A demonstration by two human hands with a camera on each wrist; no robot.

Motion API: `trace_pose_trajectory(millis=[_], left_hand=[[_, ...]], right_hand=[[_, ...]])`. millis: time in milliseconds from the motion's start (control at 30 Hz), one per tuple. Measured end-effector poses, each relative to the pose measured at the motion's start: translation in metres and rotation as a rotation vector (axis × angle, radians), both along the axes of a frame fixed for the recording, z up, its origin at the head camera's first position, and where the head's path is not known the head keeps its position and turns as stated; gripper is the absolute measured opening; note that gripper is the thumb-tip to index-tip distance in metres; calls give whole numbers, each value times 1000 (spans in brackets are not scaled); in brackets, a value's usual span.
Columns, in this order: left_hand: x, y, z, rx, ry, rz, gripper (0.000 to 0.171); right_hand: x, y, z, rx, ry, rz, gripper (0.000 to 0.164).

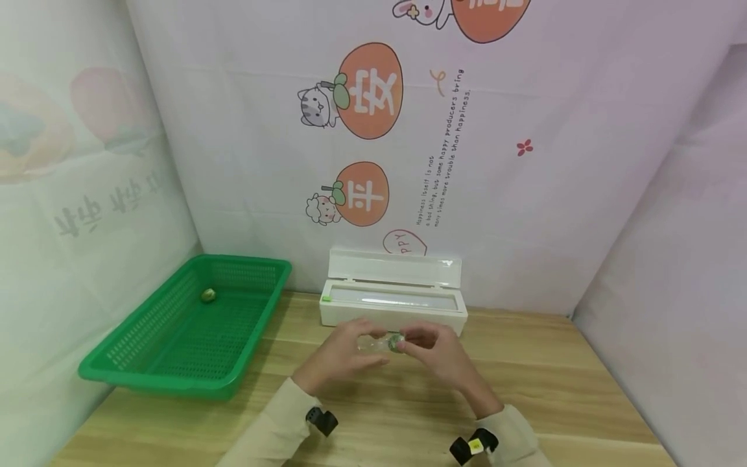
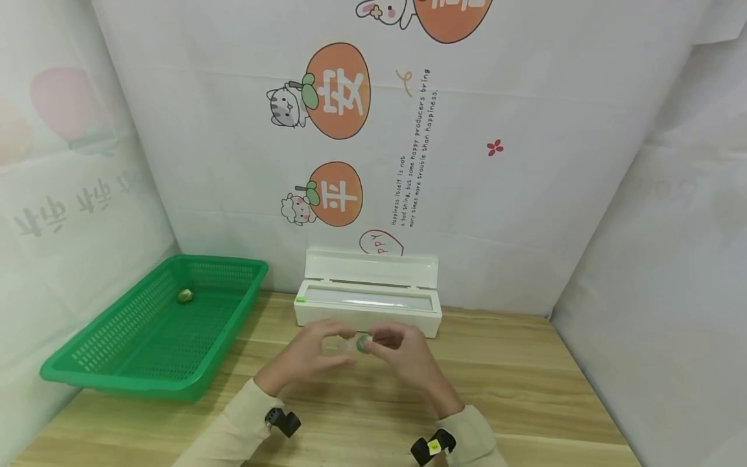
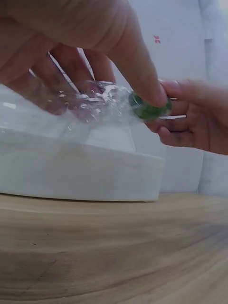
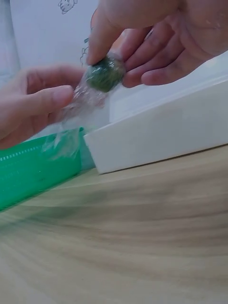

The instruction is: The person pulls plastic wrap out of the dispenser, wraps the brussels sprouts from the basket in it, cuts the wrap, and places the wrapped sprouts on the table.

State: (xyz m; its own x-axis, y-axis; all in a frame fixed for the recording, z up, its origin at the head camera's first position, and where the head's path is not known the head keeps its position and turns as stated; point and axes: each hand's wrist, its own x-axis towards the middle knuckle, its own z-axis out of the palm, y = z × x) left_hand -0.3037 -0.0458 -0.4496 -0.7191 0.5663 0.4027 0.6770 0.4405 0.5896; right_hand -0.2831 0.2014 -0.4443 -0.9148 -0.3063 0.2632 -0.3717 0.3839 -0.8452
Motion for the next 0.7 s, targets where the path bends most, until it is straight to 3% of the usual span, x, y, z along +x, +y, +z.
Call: trace_pose_trajectory(millis=[200, 367, 567, 700], left_hand=[[-7, -5, -5, -60, -191, -58, 37], [-9, -6, -9, -56, -267, -106, 18], [-7, -8, -9, -24, -301, -165, 5], [-6, -9, -5, -50, -263, -145, 8]], right_hand=[[0, 2, 0, 72, 55, 97, 25], [1, 0, 0, 104, 120, 190, 23], [3, -1, 0, 105, 112, 257, 26], [2, 0, -1, 88, 70, 244, 27]])
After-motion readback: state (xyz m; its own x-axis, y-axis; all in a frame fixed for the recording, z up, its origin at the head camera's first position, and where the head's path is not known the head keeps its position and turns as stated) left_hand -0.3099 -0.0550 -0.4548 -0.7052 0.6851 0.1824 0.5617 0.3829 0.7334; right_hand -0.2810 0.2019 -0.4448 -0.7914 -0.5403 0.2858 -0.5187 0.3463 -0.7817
